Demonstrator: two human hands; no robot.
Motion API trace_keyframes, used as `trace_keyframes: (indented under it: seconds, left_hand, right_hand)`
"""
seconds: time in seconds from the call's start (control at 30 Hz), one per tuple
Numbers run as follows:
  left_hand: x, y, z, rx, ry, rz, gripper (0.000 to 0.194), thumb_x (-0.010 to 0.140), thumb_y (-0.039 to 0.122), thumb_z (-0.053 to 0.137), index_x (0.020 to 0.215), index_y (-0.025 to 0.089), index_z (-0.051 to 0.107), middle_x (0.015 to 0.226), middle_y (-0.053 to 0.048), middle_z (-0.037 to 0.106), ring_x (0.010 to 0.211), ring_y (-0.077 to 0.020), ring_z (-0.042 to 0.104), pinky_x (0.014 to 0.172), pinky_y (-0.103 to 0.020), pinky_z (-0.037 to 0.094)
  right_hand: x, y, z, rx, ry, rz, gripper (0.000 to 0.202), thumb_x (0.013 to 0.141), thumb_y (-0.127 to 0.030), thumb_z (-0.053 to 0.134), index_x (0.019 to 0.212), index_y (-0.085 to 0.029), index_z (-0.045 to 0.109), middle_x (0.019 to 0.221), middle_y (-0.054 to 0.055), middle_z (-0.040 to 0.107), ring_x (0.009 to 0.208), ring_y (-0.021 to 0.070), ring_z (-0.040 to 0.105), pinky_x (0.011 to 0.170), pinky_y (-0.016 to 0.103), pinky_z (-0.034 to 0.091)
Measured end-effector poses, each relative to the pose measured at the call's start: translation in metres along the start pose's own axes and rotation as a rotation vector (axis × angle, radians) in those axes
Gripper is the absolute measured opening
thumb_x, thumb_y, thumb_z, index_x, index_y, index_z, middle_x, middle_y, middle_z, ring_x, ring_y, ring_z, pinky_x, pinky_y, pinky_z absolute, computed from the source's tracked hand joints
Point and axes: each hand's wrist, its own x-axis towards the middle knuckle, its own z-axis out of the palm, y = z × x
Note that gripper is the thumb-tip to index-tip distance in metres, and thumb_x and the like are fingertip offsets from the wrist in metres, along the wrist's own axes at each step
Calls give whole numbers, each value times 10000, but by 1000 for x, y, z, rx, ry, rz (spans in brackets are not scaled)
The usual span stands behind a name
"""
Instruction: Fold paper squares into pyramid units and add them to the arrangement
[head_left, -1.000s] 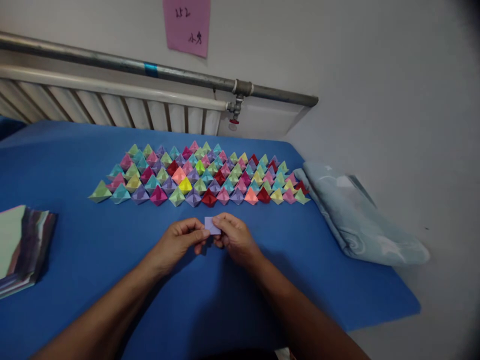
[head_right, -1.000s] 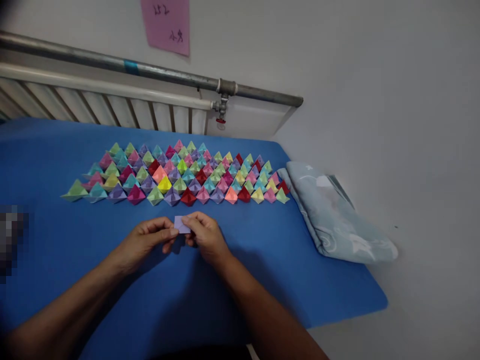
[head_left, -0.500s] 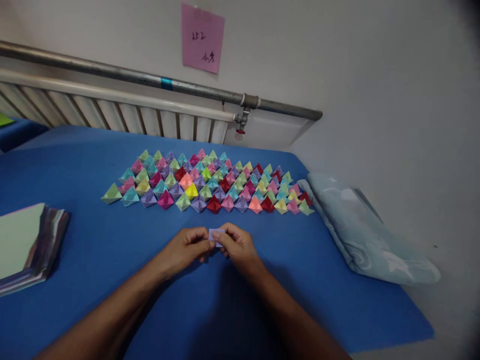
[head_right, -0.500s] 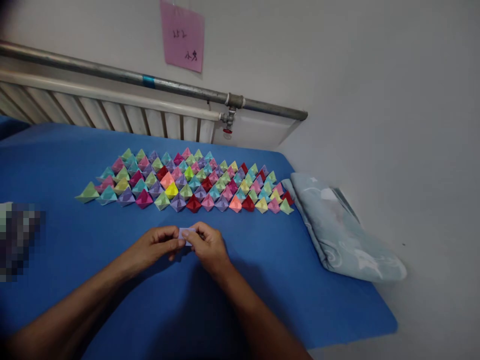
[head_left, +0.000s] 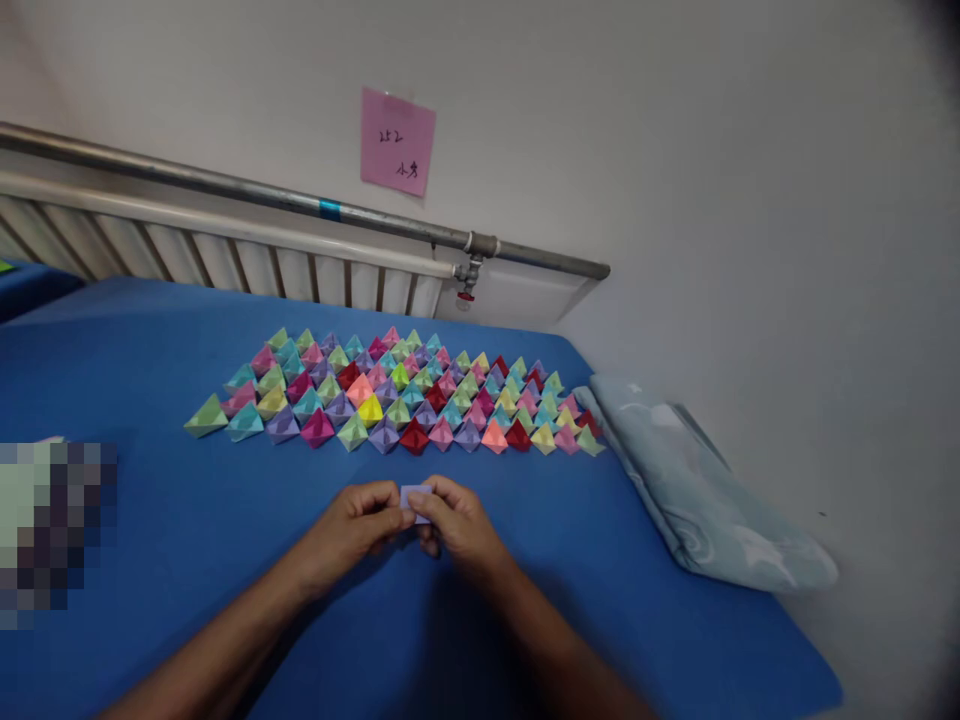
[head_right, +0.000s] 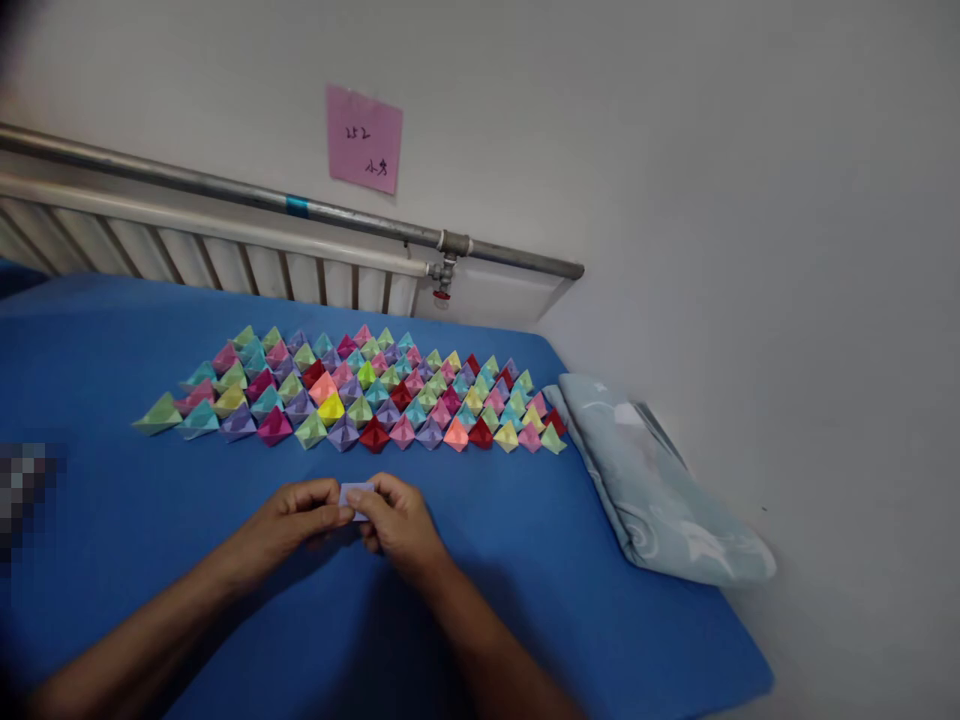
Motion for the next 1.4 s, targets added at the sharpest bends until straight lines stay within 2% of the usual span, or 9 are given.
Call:
trace_keyframes:
  seconds: [0.2,0.4,0.57,0.77,0.9,1.07,1.2,1.3,1.4]
  left_hand:
    - [1,1,3,26,4,29,426,714,525,680,577,211,429,534,58,385,501,-87,310,498,-260,203]
    - [6,-2,3,79,121,38,445,661,573,679,555,209,446,511,48,425,498,-95,355,514,-269,231]
    - [3,-2,-1,89,-21,40,434,687,582,671,602,193,495,531,33,491,505,-107,433,544,-275,305]
    - [-21,2,-3,168,-73,-50,405,689,559,694,700,162,614,593,-2,609,563,-128,537,609,-284,392]
    - [-42,-2,4,101,-61,-159,399,624,540,746,650,169,600,502,14,575,479,-115,503,542,-273,382]
    - [-67,-9,18,64,-11,-243,377,635,525,723,675,172,597,505,19,569,466,-106,491,511,-254,371]
    - [-80,-14,27,226,-10,-241,330,707,516,625,672,192,571,479,44,506,459,-106,451,500,-246,339]
    - [-83,-15,30,494,-27,-236,289,768,465,553,651,202,574,512,35,497,470,-115,429,495,-255,310]
    - [-82,-15,29,808,-64,-180,272,821,383,518,627,206,591,561,5,542,525,-139,468,528,-272,297]
  right_hand:
    - [-3,-3,1,72,12,-50,405,688,-496,758,659,-204,479,494,-110,387,423,36,297,416,186,221]
    - [-6,-2,0,-51,19,-114,324,764,-477,675,712,-191,532,548,-76,514,420,42,427,423,187,295]
    - [-19,-1,0,-30,39,-79,229,699,-379,663,683,-204,517,521,-88,500,394,42,402,392,185,277]
    - [-43,10,5,-95,33,53,170,662,-309,628,631,-205,498,477,-95,477,375,34,356,367,173,227]
    - [-64,16,8,-164,36,88,166,697,-300,642,645,-198,521,478,-99,460,392,32,344,380,167,225]
    - [-83,24,7,-116,30,40,192,717,-299,649,867,-219,558,521,-99,536,397,64,398,402,184,283]
    - [-94,35,10,-198,60,-54,162,716,-243,642,838,-226,537,547,-109,496,461,68,424,476,193,327]
    - [-104,38,12,-475,31,-170,27,789,-185,581,781,-210,584,622,-73,533,562,78,476,576,211,377]
    - [-111,36,15,-808,-18,-284,167,850,-111,513,843,-199,655,773,-16,643,713,106,566,719,245,427]
